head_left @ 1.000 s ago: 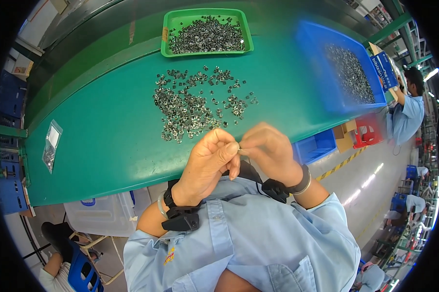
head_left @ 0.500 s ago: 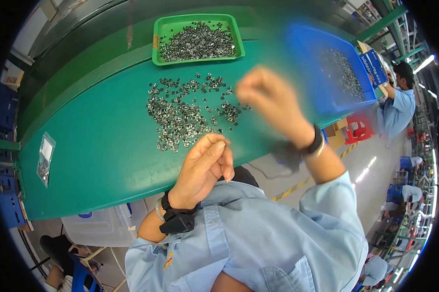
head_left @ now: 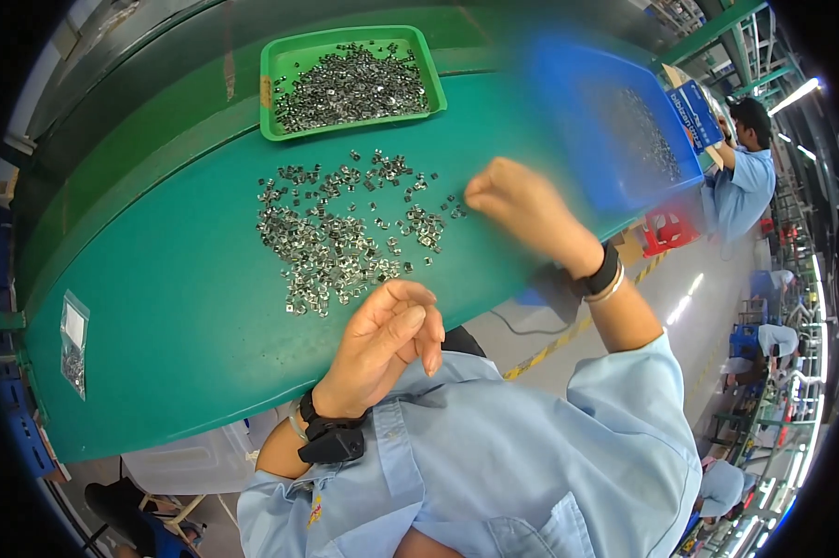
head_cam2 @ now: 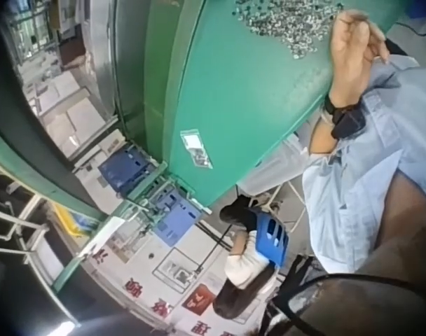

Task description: The person picks up a metal clip from a pile on the table and joins it with a small black component before placing the assembly into a blue bin.

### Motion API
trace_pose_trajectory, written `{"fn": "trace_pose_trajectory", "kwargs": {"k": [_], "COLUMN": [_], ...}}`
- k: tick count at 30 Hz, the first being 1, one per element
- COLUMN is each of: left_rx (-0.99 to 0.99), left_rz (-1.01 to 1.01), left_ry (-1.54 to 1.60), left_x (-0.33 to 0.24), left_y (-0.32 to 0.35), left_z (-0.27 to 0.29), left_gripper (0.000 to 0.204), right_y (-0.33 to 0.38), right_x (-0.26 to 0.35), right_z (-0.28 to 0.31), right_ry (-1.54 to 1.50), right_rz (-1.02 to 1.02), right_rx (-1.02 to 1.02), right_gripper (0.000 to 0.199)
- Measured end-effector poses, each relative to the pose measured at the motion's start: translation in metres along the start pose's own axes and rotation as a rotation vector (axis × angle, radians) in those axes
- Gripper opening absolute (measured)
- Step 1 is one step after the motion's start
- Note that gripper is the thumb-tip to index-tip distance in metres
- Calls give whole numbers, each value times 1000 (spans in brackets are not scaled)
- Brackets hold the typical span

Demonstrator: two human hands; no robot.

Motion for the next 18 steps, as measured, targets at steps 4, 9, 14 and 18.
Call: {"fn": "trace_pose_trajectory", "kwargs": {"k": [4,9,14,18], "left_rx": [-19,-21,-89,-246], "left_rz": [8,-7,-38,-83], "left_ry": [-54,-70,-89,-247], "left_x": [3,5,5,4], "left_y": [0,-2,-2,-7], "left_z": [0,-1,-3,-12], "left_gripper": [18,16,19,23], "right_y": [16,16,23,38], "right_x": [5,5,17,46], "right_z": [-7,-6,-6,-6], "right_ry": [54,104,-71,-284], "right_rz": [79,166,77,111], "right_rx": [-85,-107,-61,-167], "right_gripper": [13,14,15,19]}}
Point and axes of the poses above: each hand's wrist, its own y-axis away from the middle knuckle, its own z-axis out of the back of the hand, x = y × z, the point moved 5 cm from there along -y, towards the middle knuckle, and after that the axes turned 12 degrees about y, right-handed, at the moved point
